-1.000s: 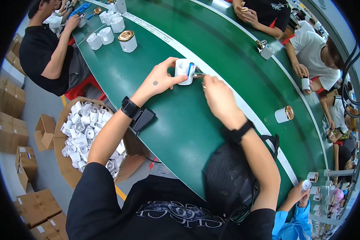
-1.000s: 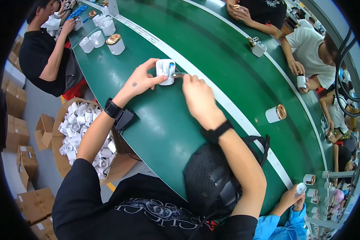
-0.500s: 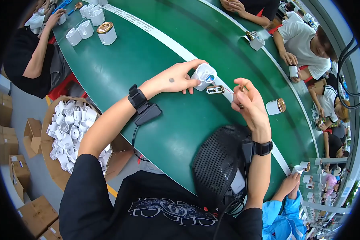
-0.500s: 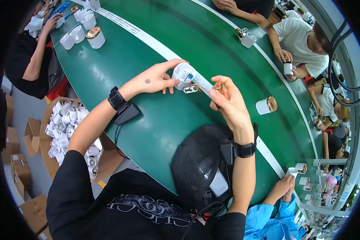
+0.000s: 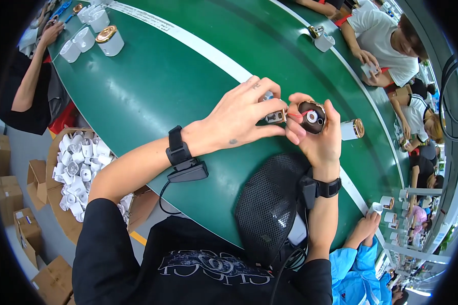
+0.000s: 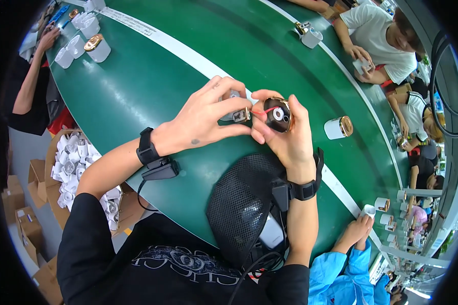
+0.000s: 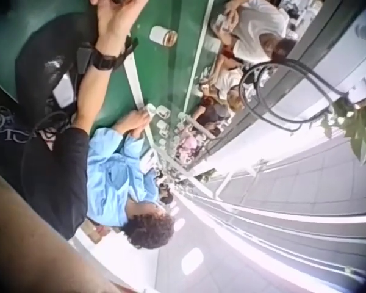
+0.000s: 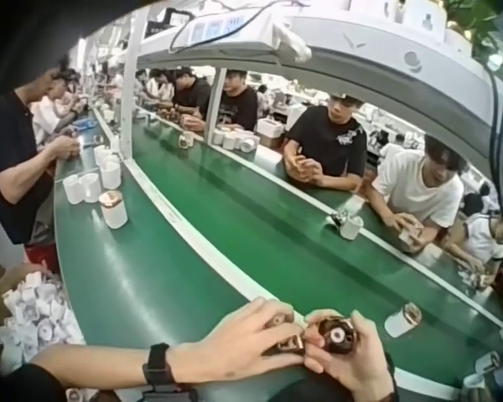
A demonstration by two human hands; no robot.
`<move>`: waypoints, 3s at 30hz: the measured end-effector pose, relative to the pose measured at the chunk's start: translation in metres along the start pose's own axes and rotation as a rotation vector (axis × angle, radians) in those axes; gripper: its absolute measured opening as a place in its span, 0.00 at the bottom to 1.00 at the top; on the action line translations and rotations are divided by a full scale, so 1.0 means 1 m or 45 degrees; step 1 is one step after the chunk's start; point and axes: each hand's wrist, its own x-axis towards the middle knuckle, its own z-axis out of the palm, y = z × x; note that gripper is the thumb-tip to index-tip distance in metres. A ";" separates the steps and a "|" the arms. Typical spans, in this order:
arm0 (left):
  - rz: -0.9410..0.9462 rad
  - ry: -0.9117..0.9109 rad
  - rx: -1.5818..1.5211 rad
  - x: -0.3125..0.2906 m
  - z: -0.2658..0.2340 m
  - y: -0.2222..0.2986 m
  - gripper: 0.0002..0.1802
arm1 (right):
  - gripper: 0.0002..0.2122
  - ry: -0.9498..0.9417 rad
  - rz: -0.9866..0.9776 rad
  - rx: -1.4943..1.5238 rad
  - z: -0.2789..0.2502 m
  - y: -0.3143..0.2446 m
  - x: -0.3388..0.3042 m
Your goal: The person assembles a humidifier by hand, picking up a white plastic housing and a gold-colored top piece. They connect the internal wires, press the top piece into the housing, and then place the assembled humidifier onto the green conveyor belt.
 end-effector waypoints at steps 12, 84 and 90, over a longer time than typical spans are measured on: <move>-0.120 0.082 -0.361 -0.009 0.006 -0.005 0.19 | 0.32 0.183 -0.588 -1.421 -0.001 0.038 0.000; -0.251 0.095 -0.230 -0.027 0.041 -0.039 0.23 | 0.11 0.309 -0.745 -2.286 0.039 0.034 -0.005; -0.222 0.153 -0.233 -0.023 0.043 -0.037 0.20 | 0.12 0.211 -0.703 -2.326 0.041 0.028 -0.007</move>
